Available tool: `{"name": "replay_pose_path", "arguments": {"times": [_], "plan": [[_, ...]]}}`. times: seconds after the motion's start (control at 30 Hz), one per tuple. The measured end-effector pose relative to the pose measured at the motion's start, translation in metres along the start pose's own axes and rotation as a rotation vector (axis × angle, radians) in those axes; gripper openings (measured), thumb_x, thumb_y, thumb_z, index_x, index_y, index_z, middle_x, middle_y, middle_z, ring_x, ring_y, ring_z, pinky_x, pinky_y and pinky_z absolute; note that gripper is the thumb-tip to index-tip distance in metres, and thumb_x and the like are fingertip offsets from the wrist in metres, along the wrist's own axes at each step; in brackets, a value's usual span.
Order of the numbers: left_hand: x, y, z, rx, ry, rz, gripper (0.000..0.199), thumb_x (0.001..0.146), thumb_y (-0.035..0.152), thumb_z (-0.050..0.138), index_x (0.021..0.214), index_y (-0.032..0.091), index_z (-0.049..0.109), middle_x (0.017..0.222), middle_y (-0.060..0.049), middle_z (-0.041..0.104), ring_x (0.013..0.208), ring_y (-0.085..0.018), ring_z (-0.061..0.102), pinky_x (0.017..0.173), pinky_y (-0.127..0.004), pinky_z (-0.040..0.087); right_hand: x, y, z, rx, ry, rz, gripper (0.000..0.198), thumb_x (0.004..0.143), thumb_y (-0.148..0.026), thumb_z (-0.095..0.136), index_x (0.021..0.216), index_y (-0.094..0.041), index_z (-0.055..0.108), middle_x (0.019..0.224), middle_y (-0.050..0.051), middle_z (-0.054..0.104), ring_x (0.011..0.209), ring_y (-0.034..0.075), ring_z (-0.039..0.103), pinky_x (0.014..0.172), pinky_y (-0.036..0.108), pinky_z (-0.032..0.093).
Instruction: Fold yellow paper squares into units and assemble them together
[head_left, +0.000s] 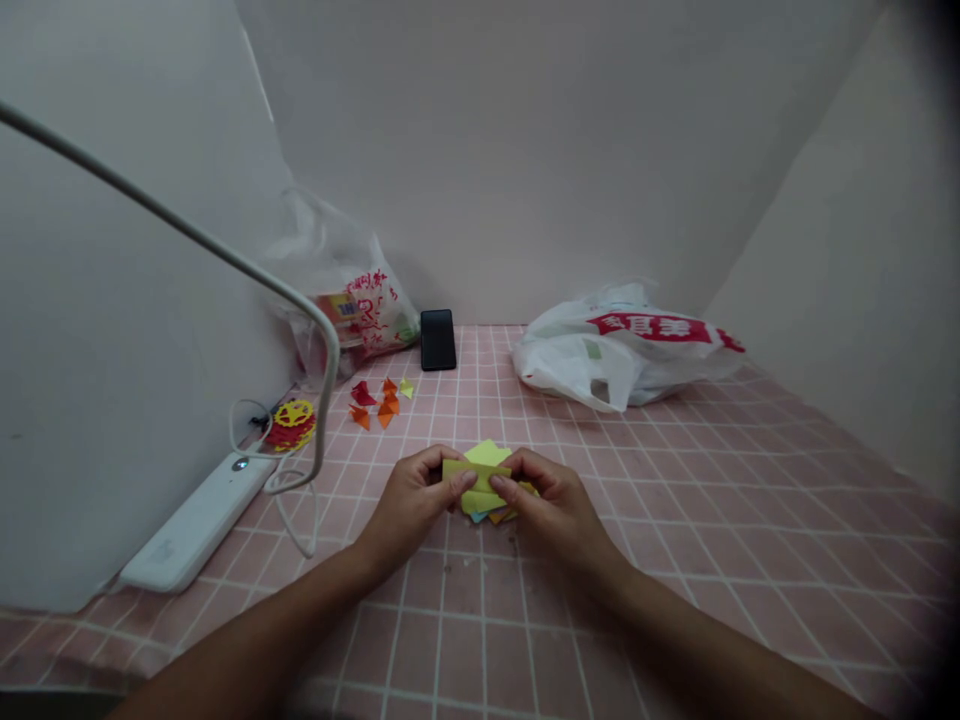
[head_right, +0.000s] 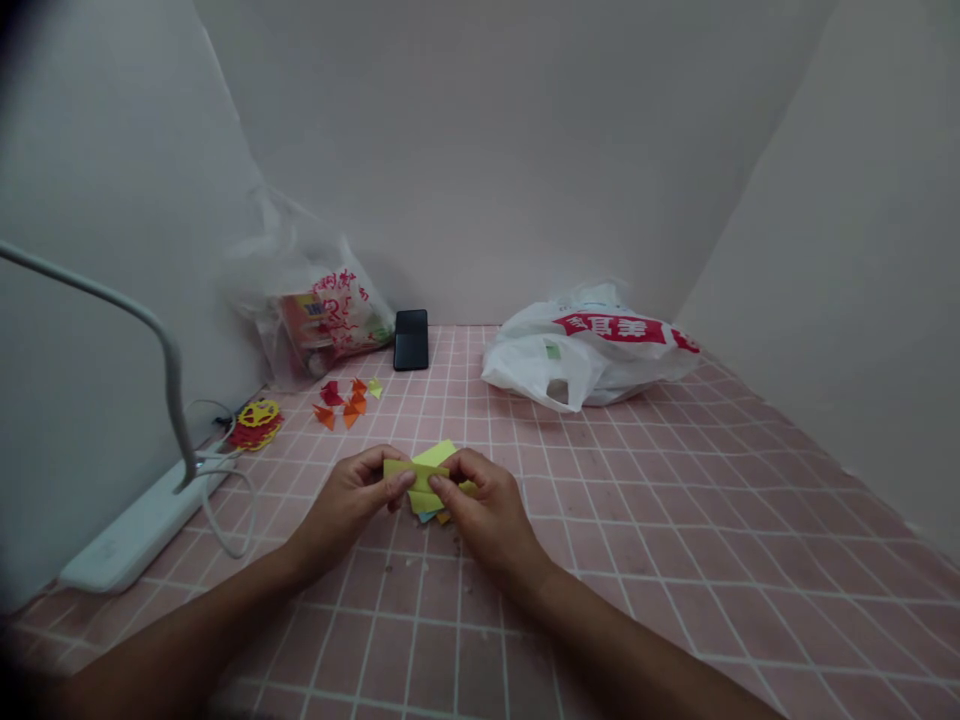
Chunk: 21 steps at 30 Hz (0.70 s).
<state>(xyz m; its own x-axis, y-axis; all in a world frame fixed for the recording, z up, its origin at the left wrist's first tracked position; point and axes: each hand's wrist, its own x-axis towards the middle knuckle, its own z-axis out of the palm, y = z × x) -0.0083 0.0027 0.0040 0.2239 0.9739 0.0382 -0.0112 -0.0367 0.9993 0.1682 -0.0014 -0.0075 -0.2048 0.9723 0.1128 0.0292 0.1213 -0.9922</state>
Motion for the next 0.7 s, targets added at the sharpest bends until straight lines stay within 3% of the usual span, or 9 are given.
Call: {"name": "replay_pose_path", "arguments": {"times": [0.7], "plan": [[0.0003,-0.0034,0.0012,-0.075,0.023,-0.032,0.02,0.075,0.032,0.072,0.071,0.015,0.06,0.06,0.004,0.055,0.055,-0.01,0.049,0.057,-0.023,0.039,0.0008,0.0072,-0.0002,0.125,-0.023,0.024,0.022,0.082,-0.038,0.066,0.074,-0.019,0.06,0.07,0.0,0.058,0.062,0.014,0.056,0.058,0.027,0.046]]}}
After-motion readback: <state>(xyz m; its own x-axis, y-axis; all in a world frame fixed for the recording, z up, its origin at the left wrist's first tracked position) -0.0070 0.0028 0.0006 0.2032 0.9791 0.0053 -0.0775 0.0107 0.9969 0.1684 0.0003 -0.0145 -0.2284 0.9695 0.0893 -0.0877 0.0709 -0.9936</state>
